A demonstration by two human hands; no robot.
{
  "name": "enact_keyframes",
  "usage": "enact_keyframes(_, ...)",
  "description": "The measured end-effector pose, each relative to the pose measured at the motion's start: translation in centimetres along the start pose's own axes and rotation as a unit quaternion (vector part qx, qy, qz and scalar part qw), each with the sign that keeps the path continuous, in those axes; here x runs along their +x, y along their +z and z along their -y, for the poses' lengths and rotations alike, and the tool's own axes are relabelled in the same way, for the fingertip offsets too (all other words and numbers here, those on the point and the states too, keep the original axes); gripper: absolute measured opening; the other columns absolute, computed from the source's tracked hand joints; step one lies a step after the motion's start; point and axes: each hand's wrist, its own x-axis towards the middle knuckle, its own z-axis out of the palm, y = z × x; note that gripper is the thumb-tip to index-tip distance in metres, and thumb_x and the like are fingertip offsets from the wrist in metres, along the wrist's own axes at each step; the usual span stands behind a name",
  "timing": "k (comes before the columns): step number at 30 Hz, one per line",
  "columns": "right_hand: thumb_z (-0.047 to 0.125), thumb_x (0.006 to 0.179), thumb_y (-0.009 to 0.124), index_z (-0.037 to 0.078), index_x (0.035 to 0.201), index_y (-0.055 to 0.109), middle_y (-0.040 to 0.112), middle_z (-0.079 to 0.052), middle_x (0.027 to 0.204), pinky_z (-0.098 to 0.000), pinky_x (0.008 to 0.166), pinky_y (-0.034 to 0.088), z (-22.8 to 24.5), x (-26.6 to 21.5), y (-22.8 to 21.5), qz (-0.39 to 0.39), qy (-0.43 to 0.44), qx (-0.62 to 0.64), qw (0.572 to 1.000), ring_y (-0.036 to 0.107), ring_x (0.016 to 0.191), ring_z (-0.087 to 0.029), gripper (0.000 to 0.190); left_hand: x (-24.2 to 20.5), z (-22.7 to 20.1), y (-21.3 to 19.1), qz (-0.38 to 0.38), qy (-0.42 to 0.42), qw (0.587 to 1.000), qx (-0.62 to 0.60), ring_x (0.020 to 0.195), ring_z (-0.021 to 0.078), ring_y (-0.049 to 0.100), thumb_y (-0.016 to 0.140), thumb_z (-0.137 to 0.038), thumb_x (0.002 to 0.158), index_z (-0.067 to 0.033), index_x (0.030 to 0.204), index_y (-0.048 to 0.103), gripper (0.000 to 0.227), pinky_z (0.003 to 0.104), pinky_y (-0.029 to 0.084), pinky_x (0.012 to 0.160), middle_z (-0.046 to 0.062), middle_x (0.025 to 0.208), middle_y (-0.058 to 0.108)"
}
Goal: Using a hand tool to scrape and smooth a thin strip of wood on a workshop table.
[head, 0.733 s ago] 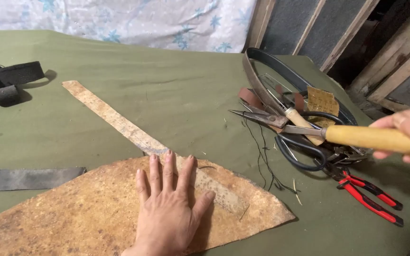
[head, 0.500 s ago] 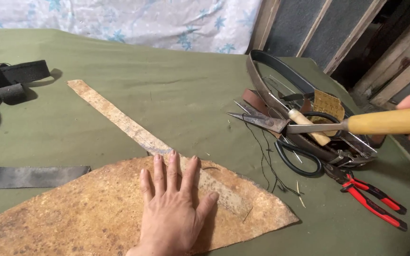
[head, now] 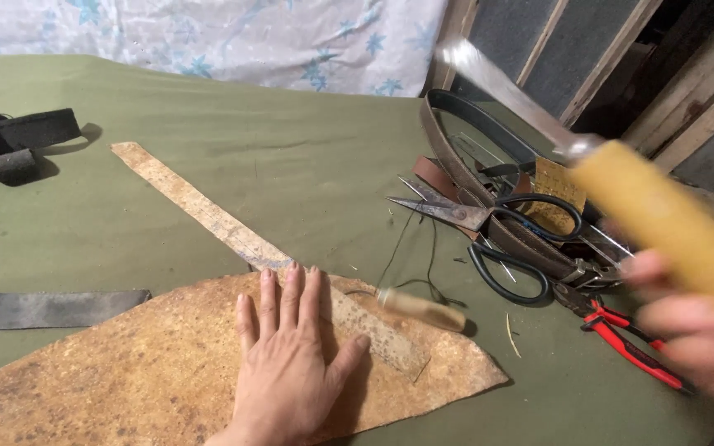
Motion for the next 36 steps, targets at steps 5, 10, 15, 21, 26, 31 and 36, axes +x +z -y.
enact_keyframes(5, 0.038, 0.094, 0.045, -0.007, 0.16, 0.039, 0.048, -0.01, 0.105, -0.0296, 0.048, 0.047, -11.1, 6.2, 13.8, 0.094, 0.082, 0.072, 0.99, 0.046, 0.059, -0.015, 0.08, 3.2, 1.4, -2.9, 0.317, -0.071, 0.855, -0.404, 0.158, 0.0398, -0.004, 0.054, -0.068, 0.097, -0.0133, 0.161, 0.025, 0.089, 0.063, -0.007, 0.121, 0.014, 0.171, 0.014)
enact_keyframes(10, 0.023, 0.085, 0.057, -0.001, 0.143, 0.065, 0.057, -0.016, 0.098, -0.0344, 0.059, 0.05, -14.7, 7.5, 18.2, -0.019, 0.057, 0.058, 0.997, 0.058, 0.067, -0.029, 0.063, 6.3, -0.8, -3.1, 0.346, -0.21, 0.842, -0.357, 0.157, 0.0458, 0.003, 0.058, -0.078, 0.088, -0.012, 0.154, 0.029, 0.097, 0.064, 0.003, 0.122, 0.025, 0.167, 0.014)
enact_keyframes(15, 0.025, 0.084, 0.055, 0.006, 0.146, 0.066, 0.062, -0.015, 0.097, -0.0345, 0.061, 0.056, -13.9, 6.4, 17.7, -0.069, 0.085, 0.052, 0.993, 0.062, 0.069, -0.028, 0.065, 9.1, -2.2, -3.6, 0.408, -0.279, 0.821, -0.286, 0.155, 0.0544, -0.003, 0.075, -0.068, 0.074, -0.0128, 0.165, 0.005, 0.127, 0.063, 0.002, 0.122, 0.035, 0.168, 0.001)
enact_keyframes(21, 0.026, 0.083, 0.057, 0.024, 0.14, 0.075, 0.064, -0.01, 0.09, -0.0426, 0.077, 0.051, -15.6, 6.2, 13.3, -0.184, 0.163, 0.136, 0.96, 0.065, 0.086, -0.035, 0.06, 11.7, -0.3, -6.0, 0.364, -0.407, 0.742, -0.389, 0.154, 0.0472, 0.012, 0.077, 0.004, 0.078, -0.0211, 0.159, 0.023, 0.101, 0.06, 0.024, 0.125, 0.028, 0.169, -0.002)
enact_keyframes(26, 0.015, 0.081, 0.058, 0.017, 0.136, 0.075, 0.061, -0.014, 0.085, -0.0413, 0.071, 0.045, -15.5, 7.8, 16.1, -0.224, 0.153, -0.038, 0.962, 0.059, 0.077, -0.033, 0.058, 12.1, 3.7, -5.2, 0.19, -0.451, 0.684, -0.541, 0.135, 0.0296, 0.052, 0.073, 0.001, 0.07, -0.0156, 0.154, 0.039, 0.092, 0.041, 0.041, 0.117, 0.01, 0.158, 0.033)
enact_keyframes(31, 0.003, 0.078, 0.059, 0.011, 0.131, 0.075, 0.058, -0.018, 0.08, -0.0397, 0.064, 0.039, -14.6, 8.0, 18.1, -0.263, 0.116, -0.198, 0.937, 0.054, 0.068, -0.03, 0.056, 14.3, 4.7, -8.9, 0.2, -0.466, 0.658, -0.556, 0.143, 0.0255, 0.048, 0.073, 0.005, 0.078, -0.0199, 0.151, 0.046, 0.082, 0.042, 0.046, 0.116, 0.01, 0.157, 0.04)
enact_keyframes(36, -0.006, 0.076, 0.058, 0.006, 0.127, 0.074, 0.055, -0.021, 0.076, -0.0382, 0.059, 0.035, -14.3, 8.0, 20.0, -0.29, 0.082, -0.314, 0.9, 0.049, 0.061, -0.028, 0.055, 8.6, 1.5, -5.9, 0.242, -0.37, 0.752, -0.489, 0.137, 0.038, 0.047, 0.092, -0.024, 0.069, -0.0209, 0.138, 0.061, 0.075, 0.05, 0.038, 0.117, 0.019, 0.155, 0.036)
